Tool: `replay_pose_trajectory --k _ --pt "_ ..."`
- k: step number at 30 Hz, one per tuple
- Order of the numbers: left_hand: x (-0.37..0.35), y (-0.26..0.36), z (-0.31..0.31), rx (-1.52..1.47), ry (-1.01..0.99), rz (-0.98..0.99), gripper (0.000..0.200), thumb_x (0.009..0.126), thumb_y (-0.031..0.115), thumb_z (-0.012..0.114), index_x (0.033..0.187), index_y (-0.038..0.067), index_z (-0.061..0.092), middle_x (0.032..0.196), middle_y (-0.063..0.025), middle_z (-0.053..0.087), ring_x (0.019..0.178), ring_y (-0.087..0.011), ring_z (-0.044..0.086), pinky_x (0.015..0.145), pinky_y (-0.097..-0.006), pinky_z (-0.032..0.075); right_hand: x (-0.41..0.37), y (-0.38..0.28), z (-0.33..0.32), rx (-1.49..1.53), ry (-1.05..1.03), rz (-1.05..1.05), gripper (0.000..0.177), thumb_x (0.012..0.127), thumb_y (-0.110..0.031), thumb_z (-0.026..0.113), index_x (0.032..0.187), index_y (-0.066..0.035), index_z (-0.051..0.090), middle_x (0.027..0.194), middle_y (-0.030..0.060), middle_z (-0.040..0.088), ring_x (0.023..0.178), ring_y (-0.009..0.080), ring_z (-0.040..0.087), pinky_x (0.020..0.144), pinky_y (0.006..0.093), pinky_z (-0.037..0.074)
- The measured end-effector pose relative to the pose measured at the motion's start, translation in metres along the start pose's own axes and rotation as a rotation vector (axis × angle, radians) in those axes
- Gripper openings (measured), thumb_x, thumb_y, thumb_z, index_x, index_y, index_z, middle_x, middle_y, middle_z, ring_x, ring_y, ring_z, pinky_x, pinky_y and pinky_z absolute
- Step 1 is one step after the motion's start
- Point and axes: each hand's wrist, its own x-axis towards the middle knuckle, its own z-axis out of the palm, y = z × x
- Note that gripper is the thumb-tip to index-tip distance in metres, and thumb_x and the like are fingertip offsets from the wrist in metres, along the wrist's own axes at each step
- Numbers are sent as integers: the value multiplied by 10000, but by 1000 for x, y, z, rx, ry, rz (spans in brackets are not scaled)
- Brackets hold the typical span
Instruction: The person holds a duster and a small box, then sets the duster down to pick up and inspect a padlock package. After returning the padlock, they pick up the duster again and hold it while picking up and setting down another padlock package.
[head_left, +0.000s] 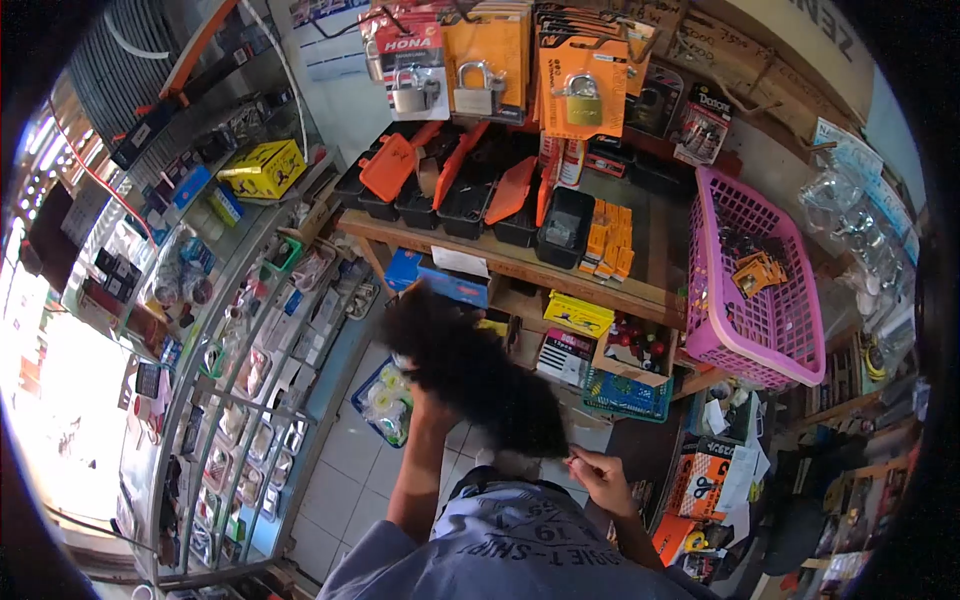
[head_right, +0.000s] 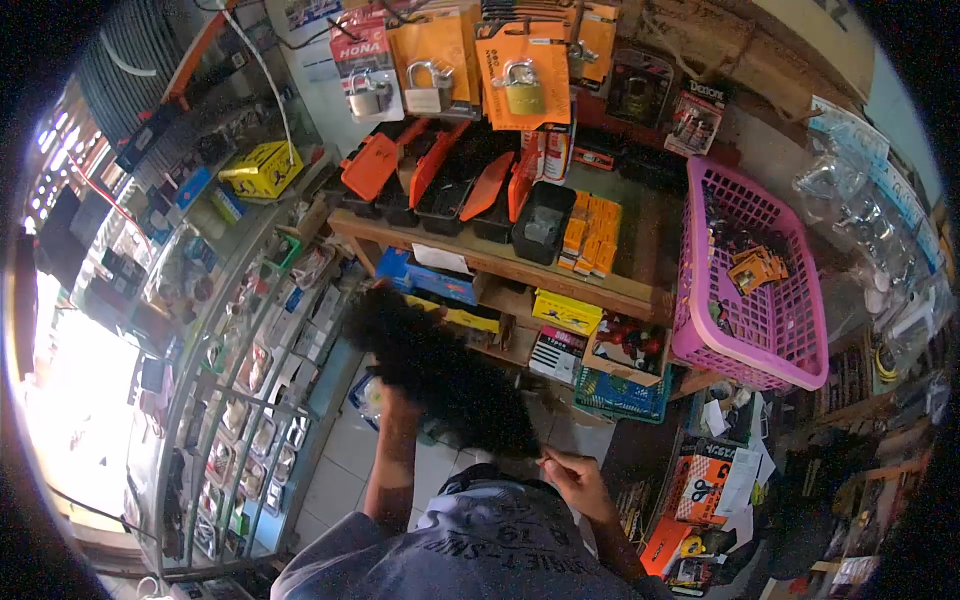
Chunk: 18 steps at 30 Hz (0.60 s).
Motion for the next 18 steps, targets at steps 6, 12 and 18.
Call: replay_pose_trajectory --k 6,12,18 --pt "8 -7 19 -388 47 -41 577 1010 459 366 1471 119 302 1444 -102 426 1285 -290 465 1095 -434 362 -1 -1 -5 25 86 -6 345 967 -160 586 1271 4 591 851 28 673 683 40 520 594 215 425" --pt "18 17 50 -286 56 -22 403 986 297 476 1331 88 477 1283 -97 550 1170 -297 549 904 -493 518 1 -25 -4 31 189 -29 360 973 -141 569 1282 42 562 812 29 655 663 33 508 606 198 424" --pt "32 16 61 -374 -146 -24 602 952 553 369 1300 79 499 1213 -116 591 1077 -393 580 944 -542 459 0 -19 -8 -57 234 -95 366 974 -158 564 1290 26 563 830 32 657 679 48 519 622 204 429"
